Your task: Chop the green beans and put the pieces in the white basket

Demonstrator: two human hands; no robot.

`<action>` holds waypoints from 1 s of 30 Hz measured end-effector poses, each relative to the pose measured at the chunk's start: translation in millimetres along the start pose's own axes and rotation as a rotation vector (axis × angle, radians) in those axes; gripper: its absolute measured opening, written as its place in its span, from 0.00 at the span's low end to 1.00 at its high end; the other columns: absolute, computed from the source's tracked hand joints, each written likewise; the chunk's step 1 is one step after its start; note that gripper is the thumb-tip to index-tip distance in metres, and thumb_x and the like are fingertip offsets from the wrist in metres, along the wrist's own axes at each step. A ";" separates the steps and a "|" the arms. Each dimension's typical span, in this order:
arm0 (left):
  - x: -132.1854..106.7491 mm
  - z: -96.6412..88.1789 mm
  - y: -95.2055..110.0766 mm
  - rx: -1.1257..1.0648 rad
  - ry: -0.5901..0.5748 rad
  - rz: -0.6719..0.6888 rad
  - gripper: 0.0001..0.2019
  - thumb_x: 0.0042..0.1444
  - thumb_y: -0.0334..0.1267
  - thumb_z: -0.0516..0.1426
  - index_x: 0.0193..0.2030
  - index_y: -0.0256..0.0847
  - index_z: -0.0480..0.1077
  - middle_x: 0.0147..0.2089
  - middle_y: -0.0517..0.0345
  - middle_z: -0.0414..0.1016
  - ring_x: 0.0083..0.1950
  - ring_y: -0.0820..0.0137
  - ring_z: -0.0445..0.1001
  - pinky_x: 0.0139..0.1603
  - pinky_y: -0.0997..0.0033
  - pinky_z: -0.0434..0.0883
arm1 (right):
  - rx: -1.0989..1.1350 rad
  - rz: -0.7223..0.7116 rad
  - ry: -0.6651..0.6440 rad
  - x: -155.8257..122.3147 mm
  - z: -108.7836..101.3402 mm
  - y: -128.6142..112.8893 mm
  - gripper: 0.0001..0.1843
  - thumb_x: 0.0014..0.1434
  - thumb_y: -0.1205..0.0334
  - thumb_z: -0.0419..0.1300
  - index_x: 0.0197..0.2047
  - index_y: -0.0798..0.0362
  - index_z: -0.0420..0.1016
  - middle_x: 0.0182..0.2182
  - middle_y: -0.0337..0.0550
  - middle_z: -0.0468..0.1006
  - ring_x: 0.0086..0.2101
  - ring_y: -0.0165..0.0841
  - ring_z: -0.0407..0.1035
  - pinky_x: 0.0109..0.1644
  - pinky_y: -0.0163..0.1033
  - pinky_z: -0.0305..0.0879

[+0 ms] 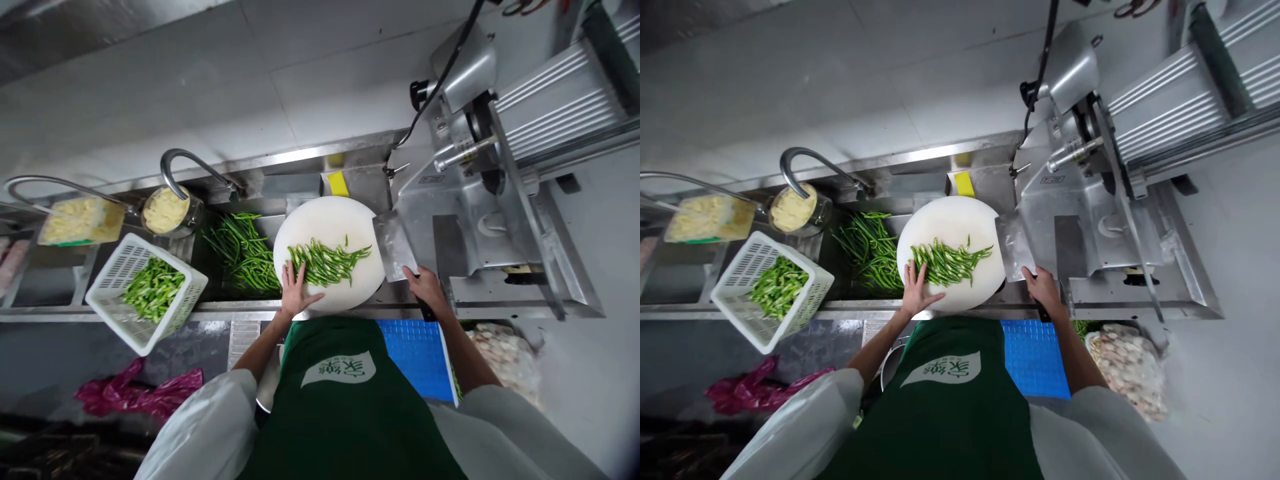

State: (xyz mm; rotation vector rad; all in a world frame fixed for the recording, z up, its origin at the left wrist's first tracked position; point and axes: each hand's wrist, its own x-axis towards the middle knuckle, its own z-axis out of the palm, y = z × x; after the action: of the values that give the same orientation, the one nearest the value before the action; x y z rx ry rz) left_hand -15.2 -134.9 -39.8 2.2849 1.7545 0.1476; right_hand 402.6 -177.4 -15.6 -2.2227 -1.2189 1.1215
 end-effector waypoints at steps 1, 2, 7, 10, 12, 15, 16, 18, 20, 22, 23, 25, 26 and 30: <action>2.5 5.2 5.1 0.001 0.005 -0.003 0.61 0.46 0.69 0.66 0.78 0.36 0.49 0.81 0.33 0.29 0.80 0.37 0.27 0.75 0.34 0.50 | 0.034 0.014 -0.021 -5.0 3.4 8.3 0.24 0.62 0.37 0.53 0.33 0.49 0.71 0.12 0.38 0.68 0.15 0.37 0.66 0.25 0.39 0.62; 7.4 9.7 13.2 -0.003 0.016 -0.003 0.60 0.46 0.69 0.67 0.78 0.36 0.50 0.81 0.33 0.28 0.80 0.37 0.26 0.75 0.33 0.49 | 0.066 0.023 -0.038 -9.0 8.7 13.8 0.24 0.62 0.36 0.53 0.32 0.49 0.71 0.12 0.37 0.67 0.15 0.37 0.66 0.25 0.39 0.62; 36.7 21.7 69.6 -0.079 0.056 0.017 0.57 0.45 0.69 0.66 0.76 0.40 0.56 0.81 0.38 0.28 0.80 0.36 0.25 0.75 0.29 0.46 | 0.015 -0.039 -0.087 -22.3 52.6 2.0 0.26 0.62 0.36 0.52 0.34 0.51 0.73 0.17 0.44 0.74 0.25 0.42 0.74 0.33 0.42 0.68; 45.8 27.3 101.6 -0.134 0.117 0.006 0.53 0.47 0.69 0.66 0.75 0.43 0.58 0.82 0.40 0.28 0.80 0.37 0.27 0.75 0.30 0.44 | -0.089 -0.122 -0.062 -32.8 84.4 -22.0 0.25 0.64 0.40 0.51 0.38 0.54 0.77 0.31 0.55 0.83 0.38 0.46 0.79 0.43 0.43 0.70; 50.5 30.9 118.3 -0.167 0.168 -0.005 0.48 0.52 0.66 0.64 0.74 0.44 0.60 0.82 0.42 0.29 0.80 0.39 0.29 0.76 0.31 0.44 | -0.125 -0.146 -0.083 -40.2 103.3 -36.4 0.26 0.65 0.42 0.50 0.41 0.55 0.78 0.38 0.59 0.84 0.43 0.48 0.78 0.46 0.44 0.70; 57.4 35.1 132.8 -0.210 0.239 -0.003 0.36 0.61 0.57 0.61 0.72 0.44 0.64 0.81 0.43 0.35 0.81 0.45 0.35 0.77 0.33 0.44 | -0.119 -0.149 -0.105 -47.6 122.5 -48.3 0.26 0.66 0.44 0.50 0.43 0.57 0.79 0.41 0.63 0.84 0.46 0.49 0.78 0.49 0.46 0.70; 59.2 36.1 135.0 -0.224 0.257 0.006 0.33 0.63 0.54 0.59 0.71 0.43 0.65 0.81 0.42 0.38 0.81 0.48 0.37 0.77 0.35 0.44 | -0.094 -0.152 -0.097 -48.8 126.1 -49.3 0.26 0.65 0.43 0.50 0.44 0.57 0.79 0.42 0.63 0.84 0.47 0.50 0.78 0.50 0.47 0.71; 61.7 37.8 137.2 -0.249 0.274 0.030 0.28 0.65 0.49 0.57 0.70 0.42 0.66 0.80 0.42 0.43 0.81 0.51 0.40 0.77 0.35 0.45 | -0.013 -0.165 -0.070 -50.8 130.0 -47.7 0.28 0.64 0.41 0.50 0.45 0.56 0.79 0.44 0.63 0.84 0.50 0.50 0.77 0.53 0.48 0.70; 62.8 38.3 139.0 -0.265 0.264 0.070 0.27 0.66 0.47 0.56 0.69 0.41 0.67 0.79 0.43 0.47 0.81 0.51 0.41 0.78 0.35 0.45 | 0.073 -0.166 -0.039 -53.9 130.9 -43.9 0.33 0.63 0.35 0.49 0.46 0.56 0.79 0.46 0.63 0.83 0.50 0.50 0.77 0.53 0.48 0.71; 63.2 36.7 141.5 -0.278 0.249 0.117 0.26 0.65 0.47 0.56 0.68 0.42 0.68 0.78 0.43 0.50 0.81 0.51 0.42 0.78 0.34 0.44 | 0.122 -0.144 -0.004 -59.6 130.7 -41.6 0.37 0.61 0.32 0.48 0.47 0.57 0.79 0.46 0.64 0.83 0.50 0.50 0.77 0.53 0.48 0.71; 63.3 34.5 142.6 -0.286 0.245 0.140 0.26 0.65 0.47 0.56 0.68 0.42 0.68 0.78 0.43 0.51 0.81 0.51 0.42 0.78 0.34 0.43 | 0.127 -0.127 0.016 -63.5 130.6 -42.2 0.38 0.61 0.31 0.48 0.47 0.57 0.79 0.46 0.64 0.83 0.49 0.51 0.77 0.52 0.48 0.72; 63.3 26.6 142.1 -0.310 0.246 0.177 0.26 0.65 0.46 0.57 0.68 0.43 0.68 0.77 0.44 0.52 0.81 0.51 0.42 0.79 0.34 0.42 | 0.111 -0.097 0.056 -72.4 131.5 -47.9 0.38 0.61 0.31 0.48 0.48 0.56 0.79 0.45 0.64 0.84 0.49 0.51 0.78 0.51 0.48 0.72; 62.8 20.5 139.4 -0.321 0.254 0.189 0.26 0.65 0.46 0.57 0.68 0.44 0.68 0.77 0.44 0.52 0.81 0.51 0.41 0.79 0.34 0.41 | 0.096 -0.093 0.071 -77.1 133.0 -53.5 0.38 0.61 0.31 0.47 0.49 0.56 0.79 0.44 0.63 0.84 0.49 0.52 0.78 0.51 0.48 0.72; 54.0 -18.6 100.1 -0.318 0.332 0.167 0.25 0.66 0.46 0.55 0.68 0.44 0.68 0.78 0.46 0.51 0.81 0.52 0.40 0.79 0.35 0.42 | 0.018 -0.152 0.085 -94.1 153.7 -94.9 0.37 0.62 0.32 0.46 0.49 0.55 0.79 0.40 0.64 0.84 0.46 0.53 0.78 0.46 0.49 0.72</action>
State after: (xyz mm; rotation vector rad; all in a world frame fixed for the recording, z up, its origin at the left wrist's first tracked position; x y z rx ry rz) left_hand 88.5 -104.4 0.3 2.2578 1.5367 0.8186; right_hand 201.9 -210.5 -6.2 -2.1020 -1.3119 0.9660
